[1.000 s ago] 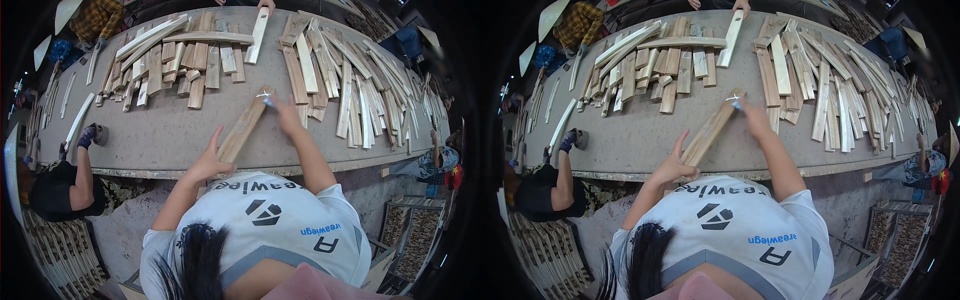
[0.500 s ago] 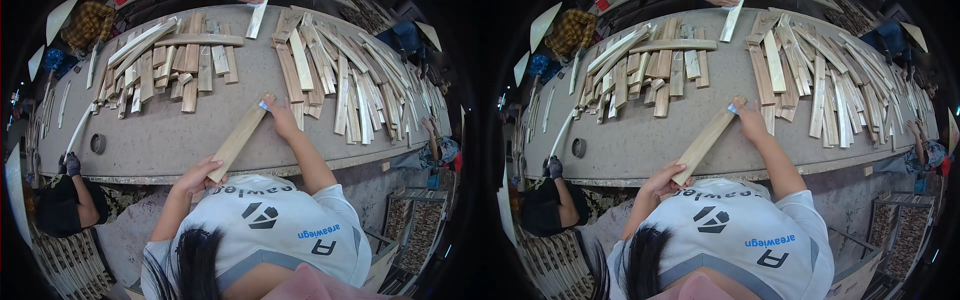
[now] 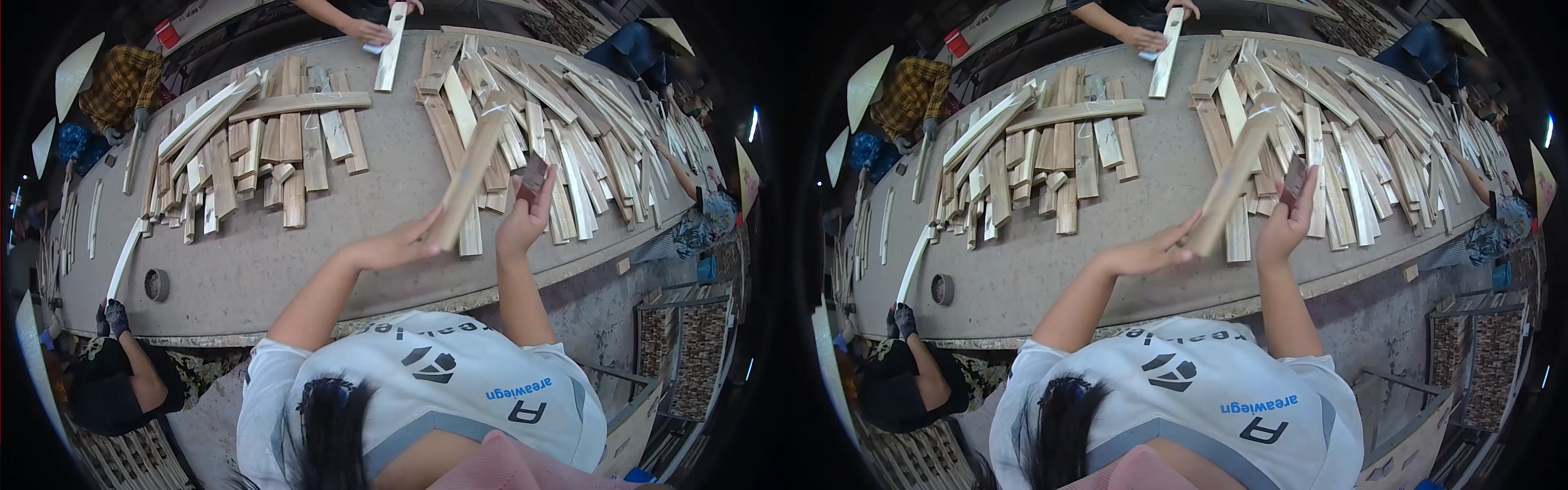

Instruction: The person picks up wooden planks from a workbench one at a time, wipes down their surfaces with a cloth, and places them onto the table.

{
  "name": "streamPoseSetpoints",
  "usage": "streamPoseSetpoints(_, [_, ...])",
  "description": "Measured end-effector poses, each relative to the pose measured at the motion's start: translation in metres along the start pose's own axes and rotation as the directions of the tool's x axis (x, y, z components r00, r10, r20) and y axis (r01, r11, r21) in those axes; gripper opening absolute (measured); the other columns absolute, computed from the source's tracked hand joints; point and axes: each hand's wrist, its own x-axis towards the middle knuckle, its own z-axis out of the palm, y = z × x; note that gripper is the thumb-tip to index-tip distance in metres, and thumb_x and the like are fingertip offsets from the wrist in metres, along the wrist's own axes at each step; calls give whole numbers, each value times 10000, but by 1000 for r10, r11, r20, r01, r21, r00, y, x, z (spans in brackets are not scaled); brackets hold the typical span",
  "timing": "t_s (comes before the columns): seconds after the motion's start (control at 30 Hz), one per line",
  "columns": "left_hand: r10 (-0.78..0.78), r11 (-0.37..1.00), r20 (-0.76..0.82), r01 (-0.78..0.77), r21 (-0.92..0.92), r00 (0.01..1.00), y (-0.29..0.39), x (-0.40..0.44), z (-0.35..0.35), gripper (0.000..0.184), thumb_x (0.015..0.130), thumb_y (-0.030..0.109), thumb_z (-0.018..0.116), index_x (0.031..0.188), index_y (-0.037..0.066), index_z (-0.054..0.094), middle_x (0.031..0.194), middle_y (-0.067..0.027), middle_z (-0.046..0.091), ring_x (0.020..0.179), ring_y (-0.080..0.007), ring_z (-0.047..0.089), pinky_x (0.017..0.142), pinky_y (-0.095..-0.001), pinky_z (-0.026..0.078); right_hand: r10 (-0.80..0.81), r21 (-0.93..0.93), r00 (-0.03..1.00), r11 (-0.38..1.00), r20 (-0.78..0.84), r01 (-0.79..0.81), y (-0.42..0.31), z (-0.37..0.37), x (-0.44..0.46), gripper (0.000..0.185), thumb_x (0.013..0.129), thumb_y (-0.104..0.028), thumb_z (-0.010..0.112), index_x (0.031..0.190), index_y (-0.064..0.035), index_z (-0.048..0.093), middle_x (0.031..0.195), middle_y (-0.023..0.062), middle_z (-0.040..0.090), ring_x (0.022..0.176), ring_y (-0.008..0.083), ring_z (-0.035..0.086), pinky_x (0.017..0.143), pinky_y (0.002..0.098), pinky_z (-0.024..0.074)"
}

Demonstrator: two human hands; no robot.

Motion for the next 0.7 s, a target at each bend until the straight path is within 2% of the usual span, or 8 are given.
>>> streamPoseSetpoints(0.07, [-136, 931, -125, 170, 324, 983, -40, 53, -29, 812, 995, 520, 528, 1579, 36, 236, 1569, -250, 352, 1465, -397, 320, 1190, -445, 301, 30, 163, 989, 987, -148, -6, -15, -3, 6, 779, 853, 194, 320, 1591, -34, 223, 1567, 173, 347, 1334, 231, 498, 1115, 382, 438])
streamPoseSetpoints(0.13, [-284, 530, -559, 613, 586, 779, -17, 70, -60, 793, 951, 571, 570, 1508, 40, 380, 1472, -226, 463, 1372, -379, 439, 1099, -469, 425, 22, 122, 985, 992, -172, 0, -18, -12, 0, 796, 856, 186, 323, 1603, -54, 191, 1586, 165, 311, 1366, 233, 460, 1099, 388, 449])
streamPoseSetpoints(0.2, [-189, 362, -770, 772, 522, 609, -64, 84, -103, 752, 901, 559, 647, 1433, 62, 458, 1344, -175, 536, 1249, -330, 526, 988, -469, 507, 96, 47, 983, 995, -153, -90, -13, -23, -10, 798, 849, 186, 317, 1602, -57, 205, 1578, 162, 335, 1374, 229, 454, 1108, 389, 441])
streamPoseSetpoints(0.27, [-171, 296, -826, 828, 476, 536, -89, 83, -125, 725, 851, 493, 735, 1385, 71, 486, 1314, -149, 519, 1197, -365, 536, 963, -469, 512, 110, -20, 984, 993, -142, -114, -4, -34, -23, 804, 841, 183, 323, 1602, -58, 222, 1596, 152, 335, 1385, 206, 444, 1085, 355, 436])
streamPoseSetpoints(0.37, [-166, 326, -843, 835, 443, 512, -96, 87, -129, 764, 783, 404, 822, 1380, 72, 481, 1341, -163, 476, 1181, -414, 526, 961, -458, 507, 160, -103, 980, 980, -116, -172, -1, -38, -32, 817, 825, 184, 330, 1601, -53, 235, 1619, 142, 323, 1390, 190, 442, 1052, 319, 422])
streamPoseSetpoints(0.47, [-118, 317, -827, 810, 493, 550, -121, 74, -133, 807, 733, 313, 865, 1389, 64, 467, 1347, -190, 454, 1191, -438, 505, 972, -450, 499, 209, -101, 976, 972, -64, -214, -1, -39, -39, 836, 812, 184, 331, 1605, -59, 227, 1635, 132, 311, 1412, 182, 426, 1024, 288, 404])
streamPoseSetpoints(0.53, [-123, 351, -830, 806, 477, 544, -117, 53, -129, 811, 729, 272, 863, 1400, 58, 461, 1345, -203, 450, 1191, -437, 501, 986, -452, 490, 228, -81, 974, 970, -15, -229, 0, -37, -42, 839, 801, 187, 321, 1601, -43, 218, 1633, 142, 323, 1484, 181, 345, 1025, 233, 342])
streamPoseSetpoints(0.7, [-6, 485, -824, 722, 493, 566, -116, 28, -106, 749, 756, 162, 828, 1410, 73, 475, 1363, -210, 440, 1185, -444, 496, 1010, -473, 463, 275, -67, 961, 960, 40, -272, 4, -29, -57, 832, 818, 184, 332, 1604, -69, 234, 1625, 128, 338, 1473, 180, 356, 1036, 274, 383])
